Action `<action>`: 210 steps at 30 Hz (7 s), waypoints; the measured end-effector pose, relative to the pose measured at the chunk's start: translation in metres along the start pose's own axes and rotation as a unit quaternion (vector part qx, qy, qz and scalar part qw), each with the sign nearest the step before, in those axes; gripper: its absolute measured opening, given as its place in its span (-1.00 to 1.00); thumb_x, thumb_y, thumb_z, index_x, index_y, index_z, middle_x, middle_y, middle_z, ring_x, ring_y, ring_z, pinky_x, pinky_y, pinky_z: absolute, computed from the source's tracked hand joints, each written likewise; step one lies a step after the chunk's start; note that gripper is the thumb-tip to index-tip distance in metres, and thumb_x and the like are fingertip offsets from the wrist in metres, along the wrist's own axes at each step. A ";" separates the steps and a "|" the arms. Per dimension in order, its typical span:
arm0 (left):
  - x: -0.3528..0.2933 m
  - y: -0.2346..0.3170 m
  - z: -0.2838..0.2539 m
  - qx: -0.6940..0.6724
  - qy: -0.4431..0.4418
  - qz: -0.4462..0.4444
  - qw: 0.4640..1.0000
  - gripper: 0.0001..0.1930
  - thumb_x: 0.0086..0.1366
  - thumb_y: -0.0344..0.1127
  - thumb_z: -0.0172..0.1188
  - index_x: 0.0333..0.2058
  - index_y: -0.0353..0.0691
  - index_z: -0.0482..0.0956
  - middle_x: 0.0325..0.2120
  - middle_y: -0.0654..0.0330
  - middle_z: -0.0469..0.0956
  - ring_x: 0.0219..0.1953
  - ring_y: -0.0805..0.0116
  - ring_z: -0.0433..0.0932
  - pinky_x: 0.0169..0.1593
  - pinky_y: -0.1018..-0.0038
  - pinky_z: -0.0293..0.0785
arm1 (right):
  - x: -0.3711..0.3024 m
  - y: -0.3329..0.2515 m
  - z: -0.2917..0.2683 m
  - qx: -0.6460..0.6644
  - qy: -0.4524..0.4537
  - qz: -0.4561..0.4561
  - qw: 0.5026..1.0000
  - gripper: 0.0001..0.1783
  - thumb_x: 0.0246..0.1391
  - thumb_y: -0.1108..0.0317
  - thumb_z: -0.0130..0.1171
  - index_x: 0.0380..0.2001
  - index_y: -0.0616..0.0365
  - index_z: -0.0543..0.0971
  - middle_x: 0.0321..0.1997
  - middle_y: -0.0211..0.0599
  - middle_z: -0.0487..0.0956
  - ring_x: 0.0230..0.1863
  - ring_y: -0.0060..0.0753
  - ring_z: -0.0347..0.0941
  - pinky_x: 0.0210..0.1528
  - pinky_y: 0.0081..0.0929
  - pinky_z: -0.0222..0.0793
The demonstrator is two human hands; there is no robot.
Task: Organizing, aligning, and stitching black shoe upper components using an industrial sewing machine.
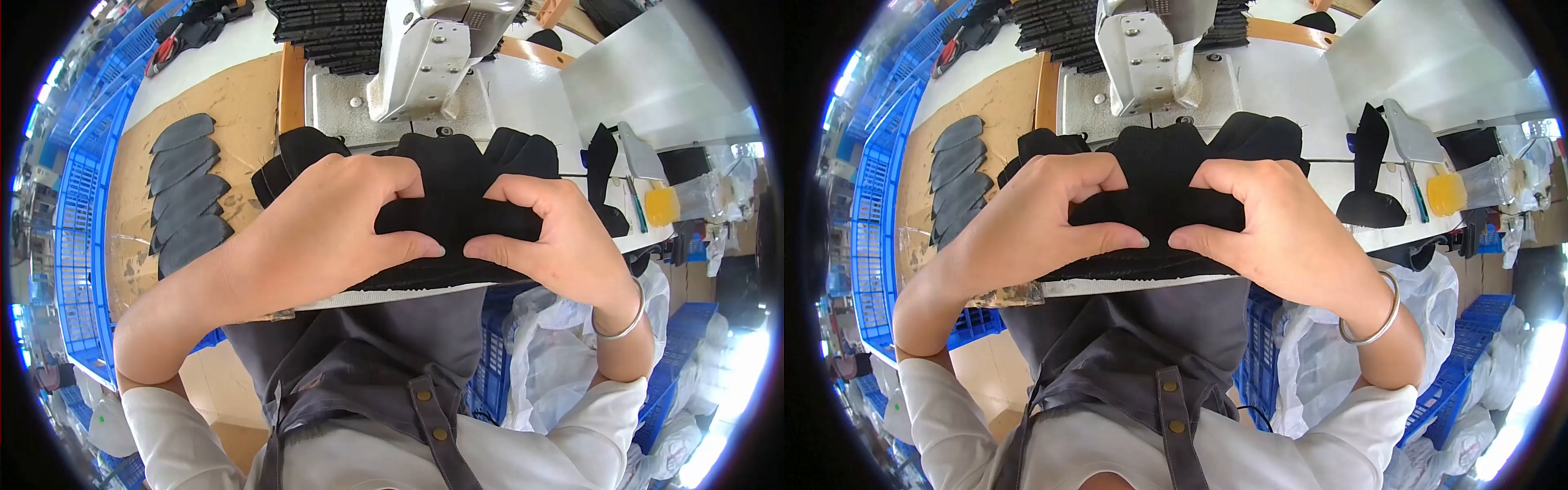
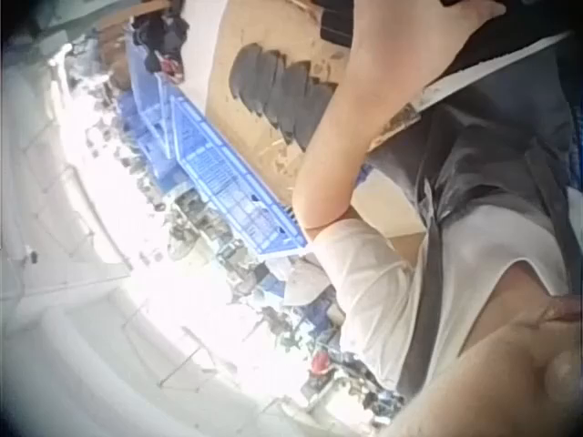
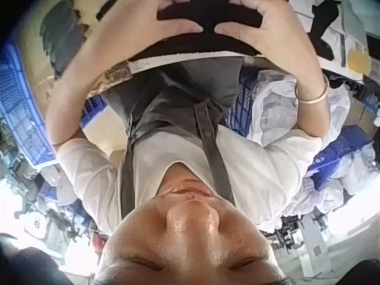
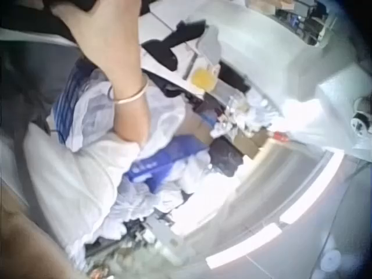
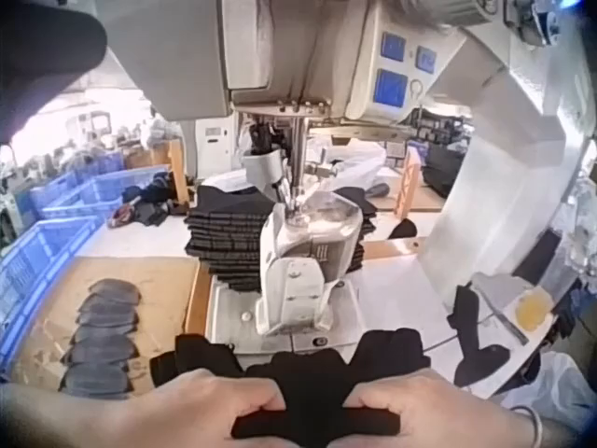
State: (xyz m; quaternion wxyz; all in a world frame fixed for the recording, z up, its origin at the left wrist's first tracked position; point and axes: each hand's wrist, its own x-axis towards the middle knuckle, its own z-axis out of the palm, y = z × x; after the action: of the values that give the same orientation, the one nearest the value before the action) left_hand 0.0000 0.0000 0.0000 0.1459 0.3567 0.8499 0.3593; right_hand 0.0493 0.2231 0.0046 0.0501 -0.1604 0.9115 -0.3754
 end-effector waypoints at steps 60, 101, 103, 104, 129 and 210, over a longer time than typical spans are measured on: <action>-0.049 -0.002 0.063 0.349 0.101 0.125 0.923 -0.16 -0.24 -0.04 0.34 0.16 0.04 0.38 0.24 -0.02 0.23 0.26 0.05 0.23 0.26 0.19 0.15 | -0.003 0.007 -0.029 0.100 -0.100 0.211 0.967 -0.67 0.13 0.26 0.21 -0.59 0.19 0.40 -0.72 -0.55 0.35 -0.69 -0.81 0.26 -0.66 -0.78 0.20; -0.022 0.020 0.047 0.299 0.030 0.223 0.927 -0.37 -0.16 -0.21 0.41 -0.11 -0.35 0.39 0.15 -0.09 0.32 0.19 -0.09 0.30 0.18 0.13 0.29 | -0.055 0.026 0.056 -0.082 0.404 0.075 0.908 -0.41 -0.20 0.24 0.44 -0.09 0.26 0.48 -0.27 -0.19 0.45 -0.36 -0.32 0.44 -0.39 -0.48 0.40; -0.020 0.022 0.046 0.302 0.035 0.227 0.925 -0.37 -0.12 -0.17 0.41 -0.10 -0.35 0.39 0.12 -0.07 0.35 0.16 -0.08 0.34 0.17 0.12 0.30 | -0.054 0.026 0.057 -0.011 0.393 0.116 0.912 -0.42 -0.18 0.26 0.44 -0.08 0.24 0.48 -0.30 -0.21 0.46 -0.37 -0.37 0.44 -0.41 -0.50 0.38; -0.018 0.022 0.046 0.285 0.048 0.226 0.930 -0.35 -0.10 -0.15 0.41 -0.07 -0.35 0.38 0.10 -0.05 0.38 0.14 -0.07 0.36 0.16 0.12 0.30 | -0.053 0.024 0.058 0.002 0.415 0.115 0.902 -0.41 -0.20 0.32 0.44 -0.06 0.21 0.47 -0.33 -0.23 0.46 -0.36 -0.32 0.42 -0.39 -0.45 0.37; -0.075 0.016 -0.030 0.454 0.319 0.094 0.827 -0.69 0.11 -0.54 0.04 -0.14 -0.40 0.56 -0.14 -0.04 0.58 -0.09 0.12 0.59 -0.03 0.35 0.48 | -0.060 0.003 0.055 0.319 0.271 -0.149 0.896 -0.25 -0.01 0.75 -0.04 0.30 0.32 0.04 -0.02 0.05 0.48 -0.20 -0.39 0.53 -0.10 -0.49 0.50; -0.128 -0.009 -0.019 -0.475 0.288 0.109 0.824 -0.46 0.02 -0.56 0.32 0.01 -0.38 0.35 -0.41 0.16 0.49 -0.38 0.49 0.49 -0.31 0.63 0.37 | -0.021 -0.056 0.132 0.378 -0.004 -0.131 0.917 -0.70 -0.19 0.50 0.39 -0.32 0.28 0.56 -0.39 -0.23 0.58 -0.36 -0.32 0.55 -0.30 -0.54 0.41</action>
State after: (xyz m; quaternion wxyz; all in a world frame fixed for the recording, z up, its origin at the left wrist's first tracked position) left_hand 0.0761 -0.1050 0.0055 0.0060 0.2139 0.5332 0.8185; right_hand 0.1112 0.1045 -0.0508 0.0608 -0.2490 0.6725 -0.6943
